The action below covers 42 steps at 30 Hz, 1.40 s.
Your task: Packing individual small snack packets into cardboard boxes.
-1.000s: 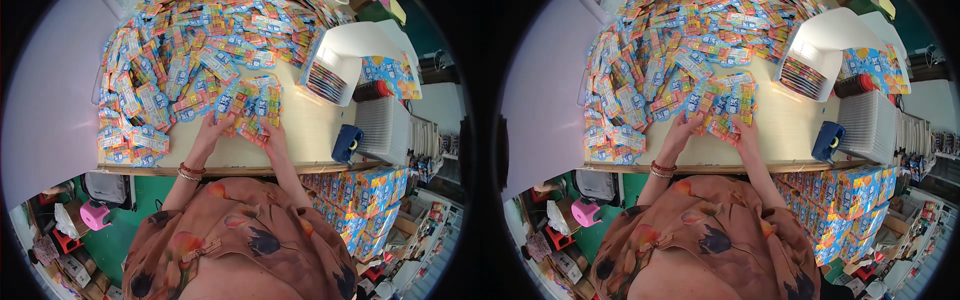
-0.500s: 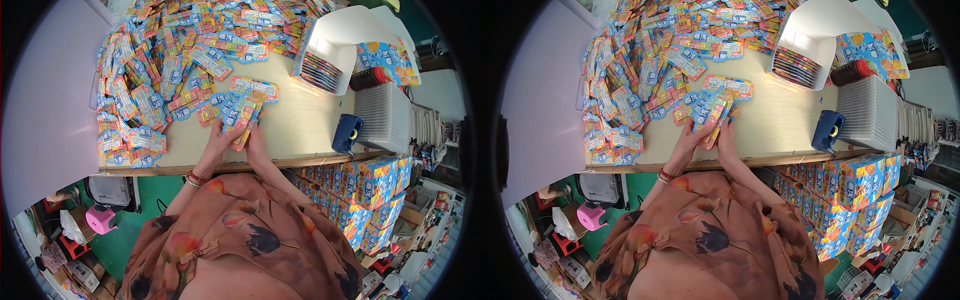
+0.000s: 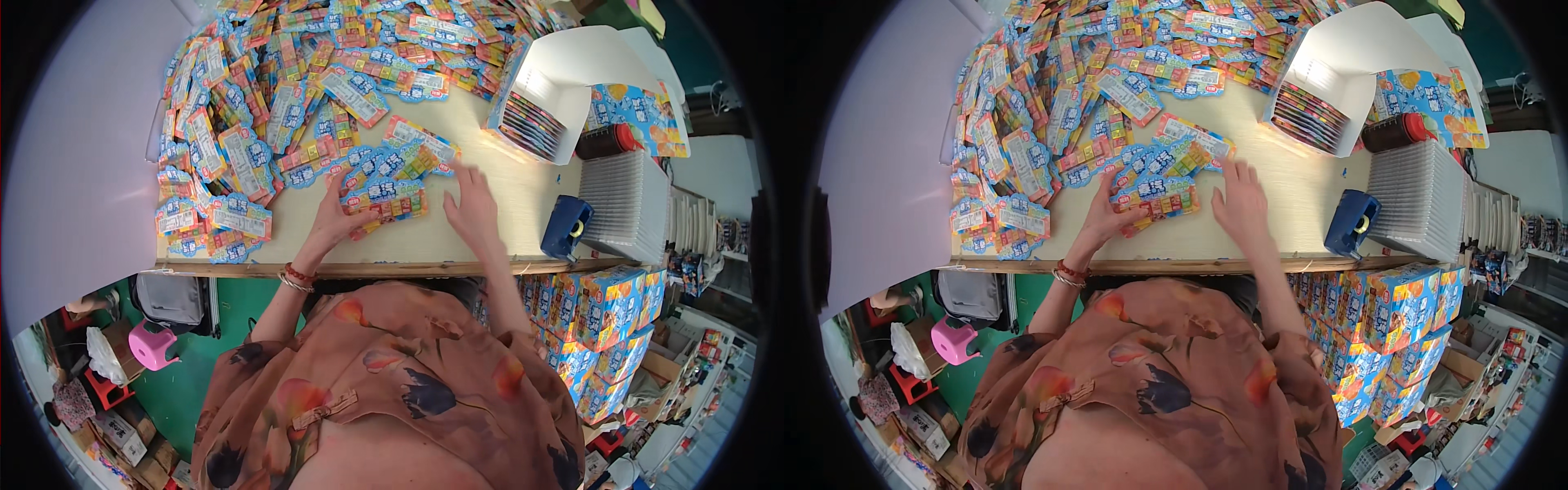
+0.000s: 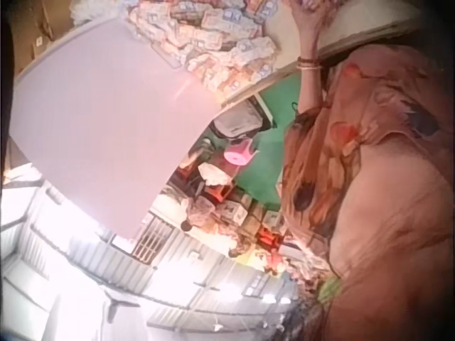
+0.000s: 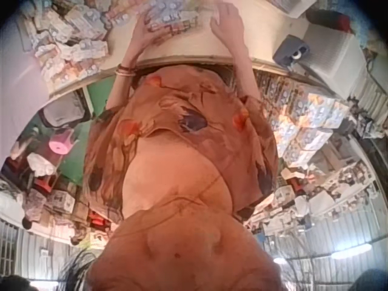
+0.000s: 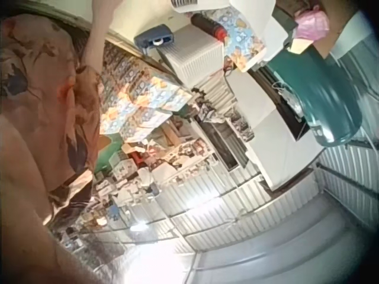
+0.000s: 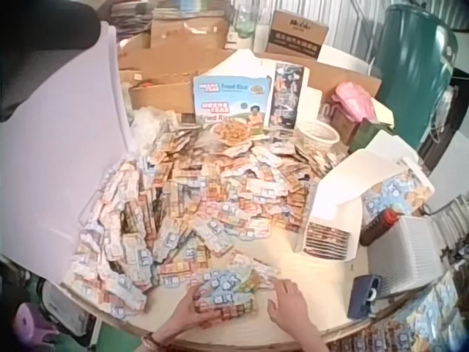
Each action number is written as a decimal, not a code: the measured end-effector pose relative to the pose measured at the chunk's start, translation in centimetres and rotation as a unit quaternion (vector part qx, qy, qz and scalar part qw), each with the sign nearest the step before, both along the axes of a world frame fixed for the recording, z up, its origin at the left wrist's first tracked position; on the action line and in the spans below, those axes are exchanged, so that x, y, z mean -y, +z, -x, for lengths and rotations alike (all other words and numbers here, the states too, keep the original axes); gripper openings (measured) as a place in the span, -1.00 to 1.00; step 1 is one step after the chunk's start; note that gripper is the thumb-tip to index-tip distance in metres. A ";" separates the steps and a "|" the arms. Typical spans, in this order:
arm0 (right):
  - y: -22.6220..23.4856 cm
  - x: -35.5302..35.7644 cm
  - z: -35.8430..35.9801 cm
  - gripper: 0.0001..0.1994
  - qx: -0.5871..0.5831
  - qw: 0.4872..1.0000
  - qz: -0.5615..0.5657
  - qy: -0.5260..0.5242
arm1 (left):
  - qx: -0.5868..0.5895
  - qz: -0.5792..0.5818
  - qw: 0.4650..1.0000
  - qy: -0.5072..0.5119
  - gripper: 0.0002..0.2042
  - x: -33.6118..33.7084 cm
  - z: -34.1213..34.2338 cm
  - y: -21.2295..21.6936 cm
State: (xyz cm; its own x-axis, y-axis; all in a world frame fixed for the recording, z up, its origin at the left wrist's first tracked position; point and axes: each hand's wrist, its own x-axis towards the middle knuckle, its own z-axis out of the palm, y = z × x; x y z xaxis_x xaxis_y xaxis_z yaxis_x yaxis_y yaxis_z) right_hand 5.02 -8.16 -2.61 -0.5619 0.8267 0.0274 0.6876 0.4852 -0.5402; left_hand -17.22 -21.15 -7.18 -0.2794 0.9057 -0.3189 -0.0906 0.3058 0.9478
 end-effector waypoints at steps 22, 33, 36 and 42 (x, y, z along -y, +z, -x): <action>-4.1 -14.7 6.0 -0.77 -0.129 0.966 -0.040 0.219 | -0.140 -0.080 0.981 -0.111 -0.38 1.5 1.8 1.8; -2.6 -16.1 4.6 -0.75 0.005 0.881 0.408 0.241 | -0.554 -0.077 0.829 0.015 -0.17 1.6 1.1 1.7; -0.5 -14.4 4.6 -0.77 0.017 0.884 0.414 0.219 | -0.303 -0.126 0.944 -0.035 -0.08 1.5 1.4 1.0; -3.0 -10.7 3.3 -0.77 -0.068 0.938 0.283 0.189 | -0.248 -0.063 0.961 -0.103 -0.03 2.3 0.1 2.4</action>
